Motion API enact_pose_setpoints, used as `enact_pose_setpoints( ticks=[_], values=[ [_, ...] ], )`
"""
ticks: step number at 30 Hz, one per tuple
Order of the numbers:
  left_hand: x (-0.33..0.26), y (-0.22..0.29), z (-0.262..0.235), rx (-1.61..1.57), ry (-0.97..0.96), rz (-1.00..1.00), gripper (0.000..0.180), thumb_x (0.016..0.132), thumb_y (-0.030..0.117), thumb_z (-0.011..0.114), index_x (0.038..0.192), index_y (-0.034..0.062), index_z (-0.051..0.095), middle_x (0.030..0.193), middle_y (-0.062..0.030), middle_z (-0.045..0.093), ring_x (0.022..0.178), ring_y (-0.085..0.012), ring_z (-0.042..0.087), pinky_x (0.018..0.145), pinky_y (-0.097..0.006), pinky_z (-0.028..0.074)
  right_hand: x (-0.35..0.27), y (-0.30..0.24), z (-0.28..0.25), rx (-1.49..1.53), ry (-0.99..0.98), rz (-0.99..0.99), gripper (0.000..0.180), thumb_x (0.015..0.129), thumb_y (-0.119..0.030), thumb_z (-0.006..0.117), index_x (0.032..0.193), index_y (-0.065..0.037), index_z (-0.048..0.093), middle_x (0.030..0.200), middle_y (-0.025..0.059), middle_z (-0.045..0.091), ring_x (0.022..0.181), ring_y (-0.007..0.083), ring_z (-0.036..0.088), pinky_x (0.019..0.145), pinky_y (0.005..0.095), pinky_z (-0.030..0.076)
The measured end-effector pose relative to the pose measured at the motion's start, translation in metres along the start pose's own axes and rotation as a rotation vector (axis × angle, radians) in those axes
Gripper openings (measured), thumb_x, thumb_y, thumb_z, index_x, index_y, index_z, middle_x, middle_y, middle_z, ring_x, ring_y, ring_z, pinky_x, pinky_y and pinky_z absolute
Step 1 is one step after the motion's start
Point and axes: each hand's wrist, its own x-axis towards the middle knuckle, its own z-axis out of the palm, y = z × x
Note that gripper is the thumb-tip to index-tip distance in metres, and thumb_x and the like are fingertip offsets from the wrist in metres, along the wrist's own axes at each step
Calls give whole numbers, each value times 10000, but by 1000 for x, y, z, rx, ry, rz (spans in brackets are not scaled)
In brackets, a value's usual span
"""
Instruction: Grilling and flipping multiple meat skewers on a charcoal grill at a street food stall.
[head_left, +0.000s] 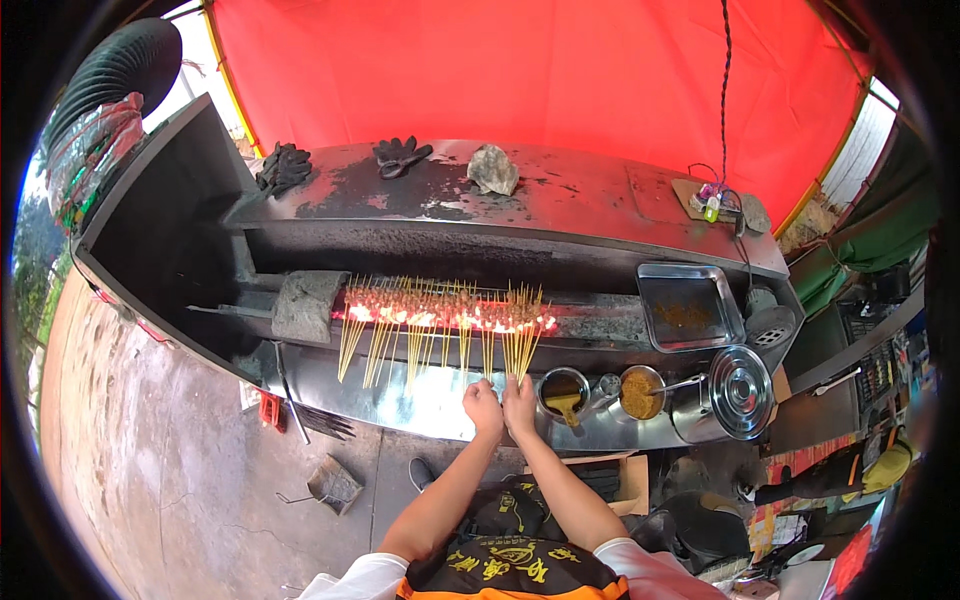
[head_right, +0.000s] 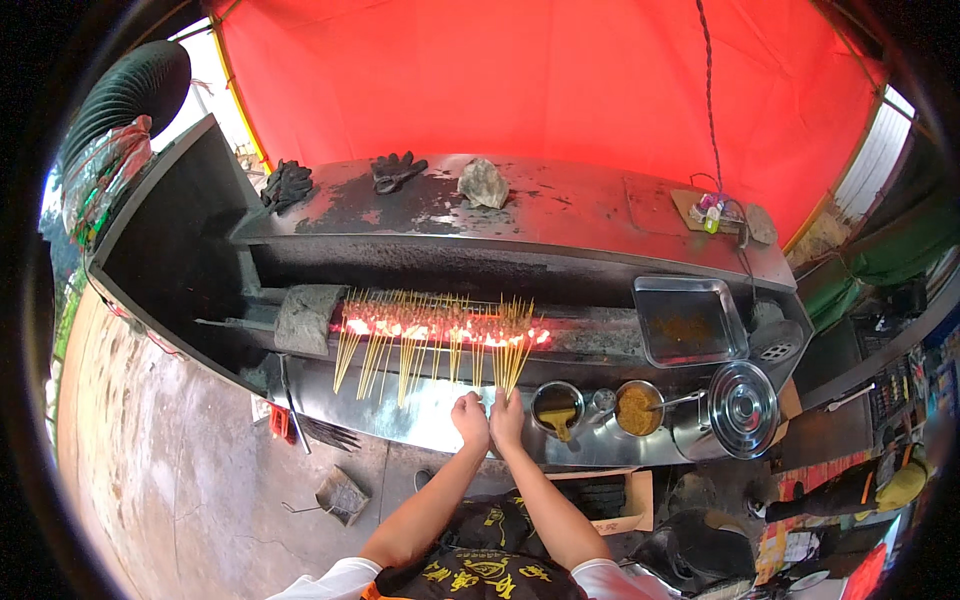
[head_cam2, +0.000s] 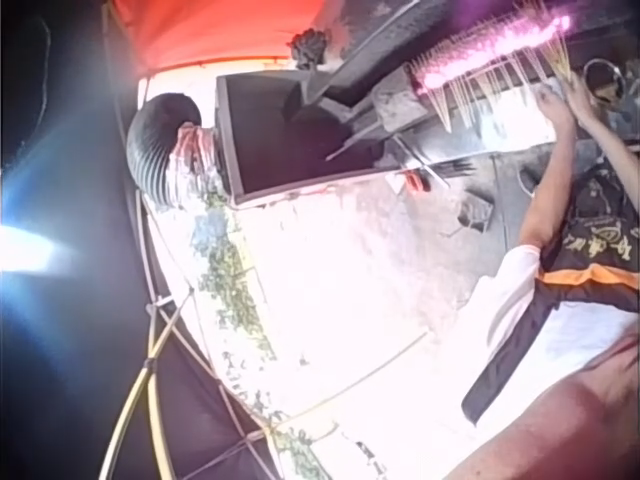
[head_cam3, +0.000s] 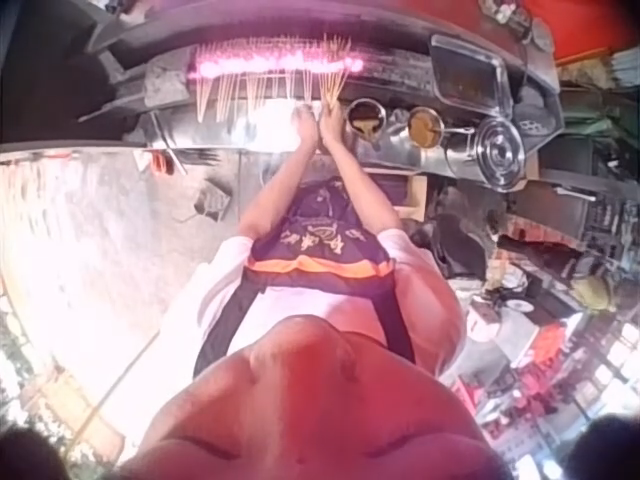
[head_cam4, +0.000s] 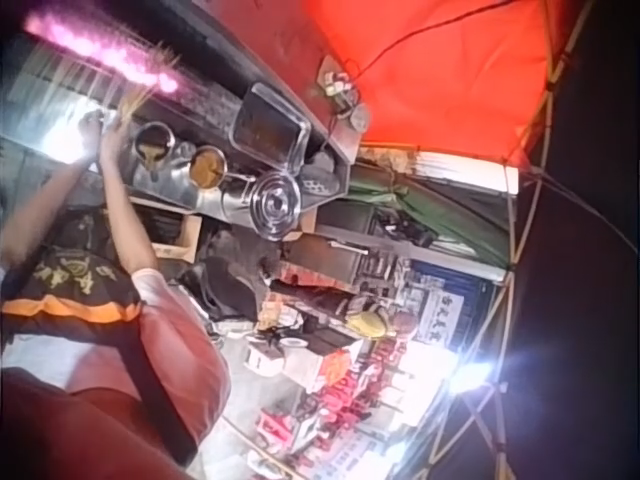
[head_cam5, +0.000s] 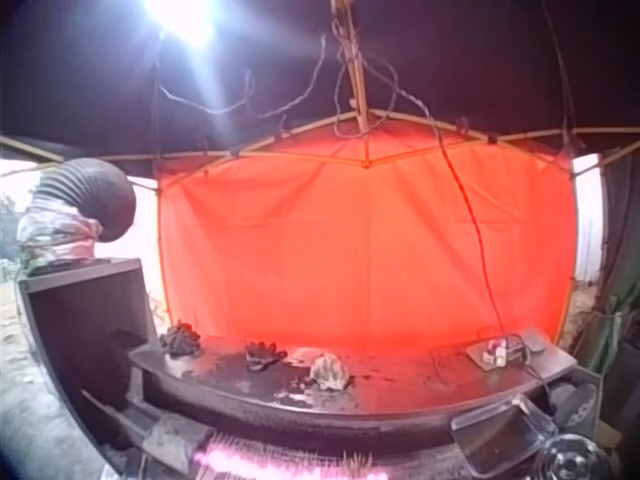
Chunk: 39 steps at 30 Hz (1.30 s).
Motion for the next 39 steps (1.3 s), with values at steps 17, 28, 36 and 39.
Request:
enact_pose_setpoints(
  ticks=[17,28,36,39],
  values=[
    [-25,5,1,-229,-124,-627,335,853,373,623,806,44,583,744,-47,590,602,-151,523,573,-293,441,5,17,-19,27,176,-152,248,908,-231,525,817,-1,499,686,114,566,619,221,545,586,368,423],
    [-29,13,16,-611,-271,-853,301,857,352,617,892,64,537,889,-91,590,836,-178,576,754,-288,498,30,38,-42,14,130,-148,252,923,-250,514,857,-9,548,705,98,567,603,154,554,555,326,435],
    [-29,15,4,-611,-169,-773,213,901,321,561,912,111,535,745,10,522,587,-107,471,485,-244,394,0,-16,-42,459,-14,305,231,934,-297,520,883,-72,510,663,20,492,405,86,388,348,229,297],
    [-32,14,3,-566,-195,-745,200,942,299,492,952,103,528,726,18,494,562,-94,427,478,-241,354,8,0,-39,408,25,242,216,931,-271,523,857,-67,522,649,0,460,465,68,385,407,237,311]
  ],
)
